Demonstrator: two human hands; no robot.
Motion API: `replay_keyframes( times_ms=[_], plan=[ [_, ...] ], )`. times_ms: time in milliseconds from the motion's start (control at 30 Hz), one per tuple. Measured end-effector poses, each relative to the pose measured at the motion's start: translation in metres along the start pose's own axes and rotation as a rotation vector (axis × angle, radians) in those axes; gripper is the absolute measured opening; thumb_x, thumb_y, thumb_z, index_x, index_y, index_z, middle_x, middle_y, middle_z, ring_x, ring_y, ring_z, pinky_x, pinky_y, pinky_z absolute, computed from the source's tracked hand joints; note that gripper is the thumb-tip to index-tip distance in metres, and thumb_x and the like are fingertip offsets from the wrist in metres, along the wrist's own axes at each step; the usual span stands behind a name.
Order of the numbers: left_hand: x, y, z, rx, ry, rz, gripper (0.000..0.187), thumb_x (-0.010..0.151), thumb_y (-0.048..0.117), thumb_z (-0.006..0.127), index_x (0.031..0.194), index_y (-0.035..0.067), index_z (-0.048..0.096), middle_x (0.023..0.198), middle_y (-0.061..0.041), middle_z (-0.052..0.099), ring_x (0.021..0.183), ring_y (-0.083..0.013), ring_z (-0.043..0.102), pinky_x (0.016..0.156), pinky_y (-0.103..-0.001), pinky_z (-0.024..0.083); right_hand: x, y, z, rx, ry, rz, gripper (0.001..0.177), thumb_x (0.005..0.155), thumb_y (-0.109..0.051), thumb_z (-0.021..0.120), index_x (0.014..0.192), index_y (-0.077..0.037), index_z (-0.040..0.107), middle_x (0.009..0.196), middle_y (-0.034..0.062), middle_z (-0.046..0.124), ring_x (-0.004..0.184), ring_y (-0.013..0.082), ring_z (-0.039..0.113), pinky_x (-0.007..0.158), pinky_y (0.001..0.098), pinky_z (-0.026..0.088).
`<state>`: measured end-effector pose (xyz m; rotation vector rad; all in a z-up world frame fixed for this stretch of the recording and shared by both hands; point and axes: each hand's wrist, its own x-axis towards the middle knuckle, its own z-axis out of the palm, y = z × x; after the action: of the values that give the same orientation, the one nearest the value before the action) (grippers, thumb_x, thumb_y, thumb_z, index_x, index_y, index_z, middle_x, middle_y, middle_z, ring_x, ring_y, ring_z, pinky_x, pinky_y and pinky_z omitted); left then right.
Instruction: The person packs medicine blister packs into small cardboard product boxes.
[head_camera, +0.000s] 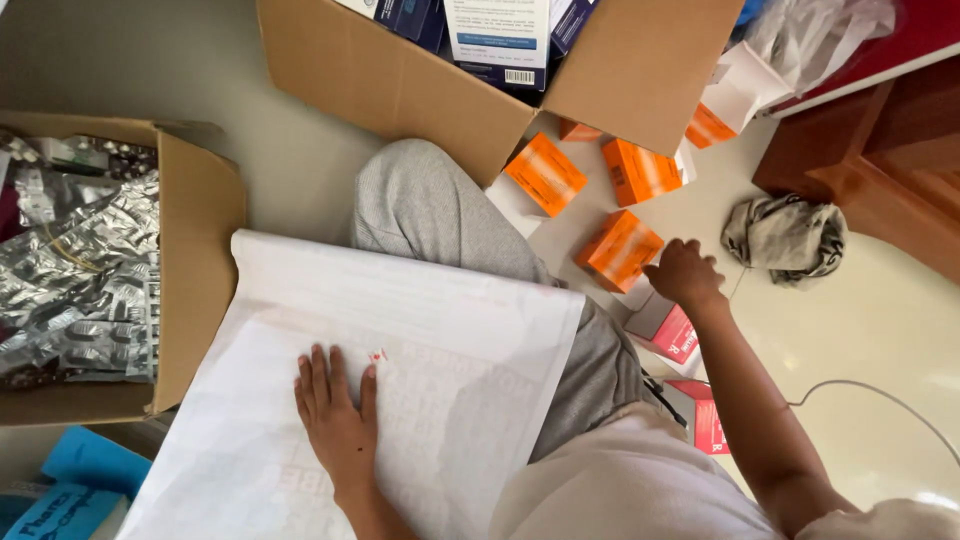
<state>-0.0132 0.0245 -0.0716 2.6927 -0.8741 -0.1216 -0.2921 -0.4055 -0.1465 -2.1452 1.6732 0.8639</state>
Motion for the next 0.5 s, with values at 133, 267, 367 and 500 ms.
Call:
replay_keyframes(
  times_ms=[133,267,367,500],
  plan=[
    [0.001,-0.003,0.001,0.008,0.002,0.017,0.055,0.102,0.037,0.06,0.143,-0.001,0.058,0.156,-0.019,0.051,0.149,-0.0368,0.04,0.124,-0.049,0.029,-0.013,0.02,0.029,0.044,-0.192,0.165,0.088,0.086,-0.062,0.073,0.145,-0.004,0.044,0.154,0.0241,0.04,0.132,0.052,0.052,0.104,0.0602,0.048],
    [0.001,-0.008,0.006,0.005,0.012,0.033,0.056,0.101,0.037,0.06,0.143,-0.001,0.058,0.155,-0.019,0.051,0.149,-0.0375,0.04,0.123,-0.049,0.029,0.026,0.07,0.118,0.101,-0.181,0.134,0.104,0.086,-0.066,0.074,0.148,0.006,0.032,0.149,0.0452,0.031,0.118,0.0611,0.057,0.098,0.0573,0.052],
    [0.0,-0.009,0.007,0.005,0.032,0.036,0.057,0.1,0.037,0.06,0.142,0.0,0.057,0.154,-0.019,0.051,0.148,-0.037,0.04,0.123,-0.049,0.029,0.013,0.061,0.111,0.118,-0.208,0.24,0.097,0.081,-0.06,0.078,0.149,-0.006,0.033,0.156,0.033,0.029,0.127,0.0556,0.053,0.102,0.0606,0.048],
    [0.001,-0.005,0.001,0.006,0.049,0.019,0.057,0.099,0.037,0.059,0.142,0.0,0.057,0.154,-0.018,0.05,0.148,-0.0361,0.039,0.122,-0.047,0.029,-0.015,0.034,0.066,0.157,-0.207,0.298,0.086,0.082,-0.051,0.079,0.15,-0.018,0.038,0.157,0.0216,0.032,0.137,0.0556,0.042,0.103,0.0701,0.043]
  ],
)
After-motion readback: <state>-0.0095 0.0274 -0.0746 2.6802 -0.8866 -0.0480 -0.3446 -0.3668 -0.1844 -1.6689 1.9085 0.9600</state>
